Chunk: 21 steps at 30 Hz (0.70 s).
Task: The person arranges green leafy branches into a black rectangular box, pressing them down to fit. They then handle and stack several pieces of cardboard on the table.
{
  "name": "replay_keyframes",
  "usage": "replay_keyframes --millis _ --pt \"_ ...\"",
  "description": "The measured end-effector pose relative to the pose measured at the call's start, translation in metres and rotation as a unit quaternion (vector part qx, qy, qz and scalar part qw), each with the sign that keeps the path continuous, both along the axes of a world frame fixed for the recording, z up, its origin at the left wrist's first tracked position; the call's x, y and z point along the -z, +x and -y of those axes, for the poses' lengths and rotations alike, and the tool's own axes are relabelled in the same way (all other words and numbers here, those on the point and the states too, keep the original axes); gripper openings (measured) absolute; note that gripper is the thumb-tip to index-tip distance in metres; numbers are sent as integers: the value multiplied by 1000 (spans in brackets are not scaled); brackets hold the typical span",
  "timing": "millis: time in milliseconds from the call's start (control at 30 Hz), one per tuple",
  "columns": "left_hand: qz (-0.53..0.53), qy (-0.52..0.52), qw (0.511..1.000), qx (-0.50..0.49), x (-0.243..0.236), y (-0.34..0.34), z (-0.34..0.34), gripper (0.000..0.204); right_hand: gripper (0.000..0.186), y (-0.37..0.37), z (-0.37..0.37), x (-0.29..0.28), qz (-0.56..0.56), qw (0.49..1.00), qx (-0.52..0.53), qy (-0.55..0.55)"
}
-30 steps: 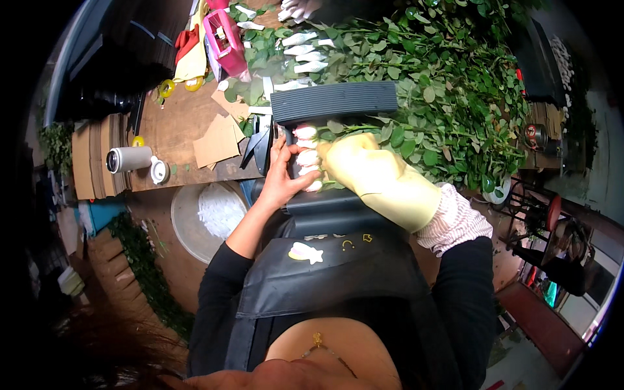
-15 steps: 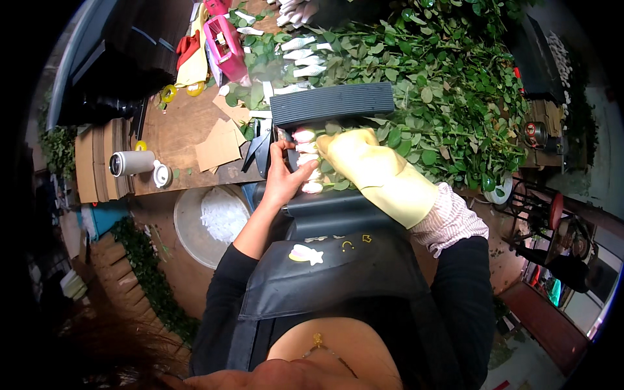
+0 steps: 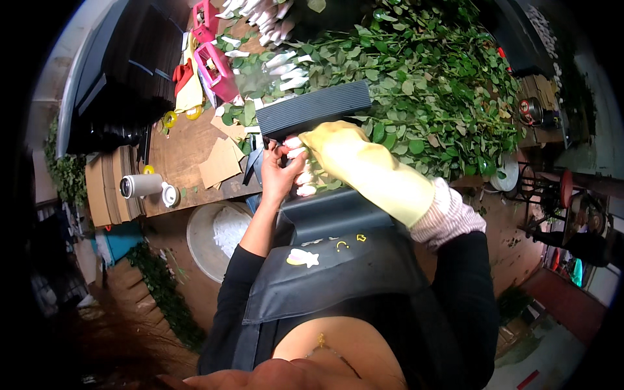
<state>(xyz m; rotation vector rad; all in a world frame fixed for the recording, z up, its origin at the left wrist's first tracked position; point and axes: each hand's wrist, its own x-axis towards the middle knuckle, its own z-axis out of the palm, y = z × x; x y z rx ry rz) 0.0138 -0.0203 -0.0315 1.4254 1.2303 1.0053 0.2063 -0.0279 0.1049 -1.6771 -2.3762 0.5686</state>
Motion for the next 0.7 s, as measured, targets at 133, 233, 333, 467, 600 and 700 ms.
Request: replay_keyframes --millis 133,233,333,467,600,700 --pt "-73 0 997 9 -12 -1 0 39 27 -8 -8 28 100 994 -40 -23" --pt "-124 -9 992 28 -11 -3 -4 40 29 -17 -13 33 145 987 -64 -27" --pt "-147 10 988 40 -9 -2 -7 41 17 -10 -5 27 91 994 -51 38" --pt "-160 36 986 24 20 -10 -14 46 34 13 54 -32 -115 987 39 106" --pt "-109 -22 993 35 31 -20 -21 54 57 64 135 -89 -51 892 258 -367" --pt "-123 3 991 56 24 -15 -22 51 54 86 194 -10 22 948 147 -282"
